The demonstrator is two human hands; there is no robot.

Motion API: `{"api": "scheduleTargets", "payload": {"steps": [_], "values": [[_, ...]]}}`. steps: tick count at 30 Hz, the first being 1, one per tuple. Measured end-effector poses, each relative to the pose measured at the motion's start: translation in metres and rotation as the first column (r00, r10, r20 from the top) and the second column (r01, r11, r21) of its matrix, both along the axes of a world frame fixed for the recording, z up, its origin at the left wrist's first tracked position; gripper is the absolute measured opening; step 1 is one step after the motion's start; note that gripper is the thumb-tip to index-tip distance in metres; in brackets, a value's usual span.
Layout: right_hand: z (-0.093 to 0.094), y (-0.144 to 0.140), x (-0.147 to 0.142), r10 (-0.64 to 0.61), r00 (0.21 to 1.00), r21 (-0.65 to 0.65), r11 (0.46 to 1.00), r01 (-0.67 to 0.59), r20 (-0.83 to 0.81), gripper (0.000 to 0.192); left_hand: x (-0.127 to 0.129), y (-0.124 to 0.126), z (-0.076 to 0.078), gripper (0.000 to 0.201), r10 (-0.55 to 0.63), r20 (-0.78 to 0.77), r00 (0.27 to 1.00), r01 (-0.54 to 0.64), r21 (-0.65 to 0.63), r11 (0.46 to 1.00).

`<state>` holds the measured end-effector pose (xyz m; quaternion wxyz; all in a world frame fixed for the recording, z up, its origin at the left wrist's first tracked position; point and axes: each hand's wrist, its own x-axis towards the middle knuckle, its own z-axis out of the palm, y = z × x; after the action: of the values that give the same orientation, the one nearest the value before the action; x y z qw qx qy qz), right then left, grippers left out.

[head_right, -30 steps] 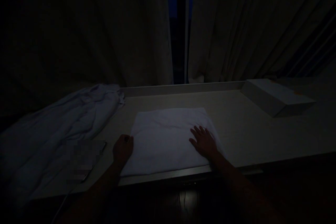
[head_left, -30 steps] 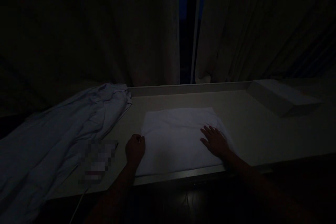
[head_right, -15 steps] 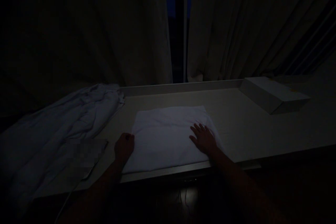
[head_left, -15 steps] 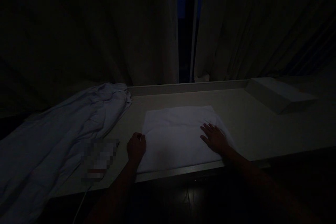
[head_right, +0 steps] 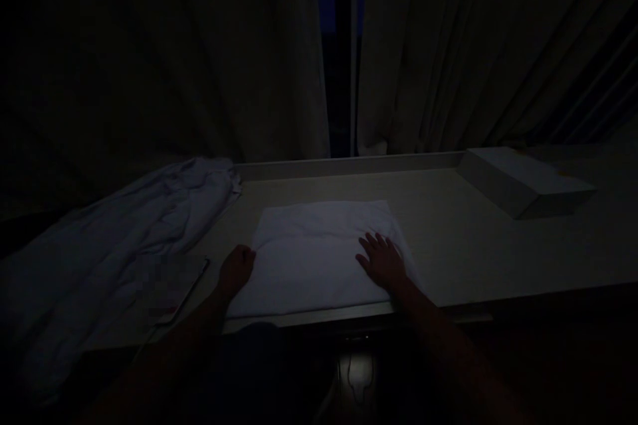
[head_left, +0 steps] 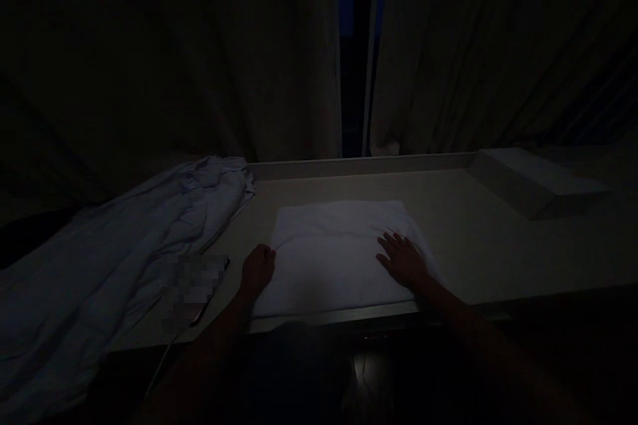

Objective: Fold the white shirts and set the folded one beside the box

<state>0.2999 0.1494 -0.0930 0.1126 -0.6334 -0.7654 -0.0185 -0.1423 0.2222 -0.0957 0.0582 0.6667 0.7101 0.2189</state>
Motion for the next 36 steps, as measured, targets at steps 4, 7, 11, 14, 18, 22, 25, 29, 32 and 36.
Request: {"api": "scheduleTargets", "payload": {"steps": [4, 7, 11, 14, 18, 22, 25, 29, 32, 36], "values": [[0.002, 0.000, -0.001, 0.000, 1.000, -0.010, 1.000, 0.001, 0.024, 0.063, 0.000, 0.000, -0.006, 0.023, -0.023, -0.005, 1.000, 0.023, 0.021, 1.000], [0.005, 0.000, -0.002, 0.008, 0.999, -0.037, 0.999, -0.007, 0.035, 0.063, -0.001, 0.000, -0.005, 0.023, -0.024, 0.000, 1.000, 0.024, 0.019, 1.000], [0.009, 0.001, -0.003, 0.010, 0.999, -0.044, 0.999, -0.008, 0.046, 0.063, -0.002, -0.002, -0.001, 0.022, -0.020, 0.024, 1.000, 0.020, 0.021, 1.000], [0.008, 0.001, -0.003, 0.013, 0.998, -0.048, 0.999, -0.010, 0.055, 0.063, -0.006, -0.004, -0.003, 0.022, -0.023, 0.059, 0.998, 0.022, 0.016, 1.000], [0.004, 0.000, -0.003, 0.016, 0.998, -0.056, 0.998, -0.013, 0.057, 0.062, -0.014, -0.005, -0.012, 0.025, -0.004, 0.131, 0.991, 0.004, -0.005, 1.000], [0.002, -0.004, -0.003, 0.015, 0.999, -0.075, 0.997, -0.012, 0.038, 0.063, -0.019, -0.005, -0.017, 0.034, 0.051, 0.192, 0.980, -0.048, -0.020, 0.999], [0.004, -0.006, -0.004, 0.014, 1.000, -0.096, 0.995, -0.012, 0.023, 0.062, -0.018, -0.006, -0.015, 0.036, 0.061, 0.212, 0.975, -0.052, -0.049, 0.997], [0.007, -0.007, -0.006, 0.001, 1.000, -0.083, 0.997, 0.000, 0.013, 0.061, -0.014, -0.006, -0.010, 0.036, 0.040, 0.202, 0.979, -0.030, -0.052, 0.998], [0.008, -0.008, -0.005, -0.003, 1.000, -0.060, 0.998, 0.004, 0.016, 0.060, -0.010, -0.006, -0.007, 0.034, 0.039, 0.205, 0.978, -0.034, -0.024, 0.999], [0.007, -0.010, -0.003, -0.006, 0.999, -0.047, 0.999, 0.007, 0.034, 0.060, -0.006, -0.009, -0.004, 0.033, 0.062, 0.288, 0.956, -0.062, -0.007, 0.998]]}}
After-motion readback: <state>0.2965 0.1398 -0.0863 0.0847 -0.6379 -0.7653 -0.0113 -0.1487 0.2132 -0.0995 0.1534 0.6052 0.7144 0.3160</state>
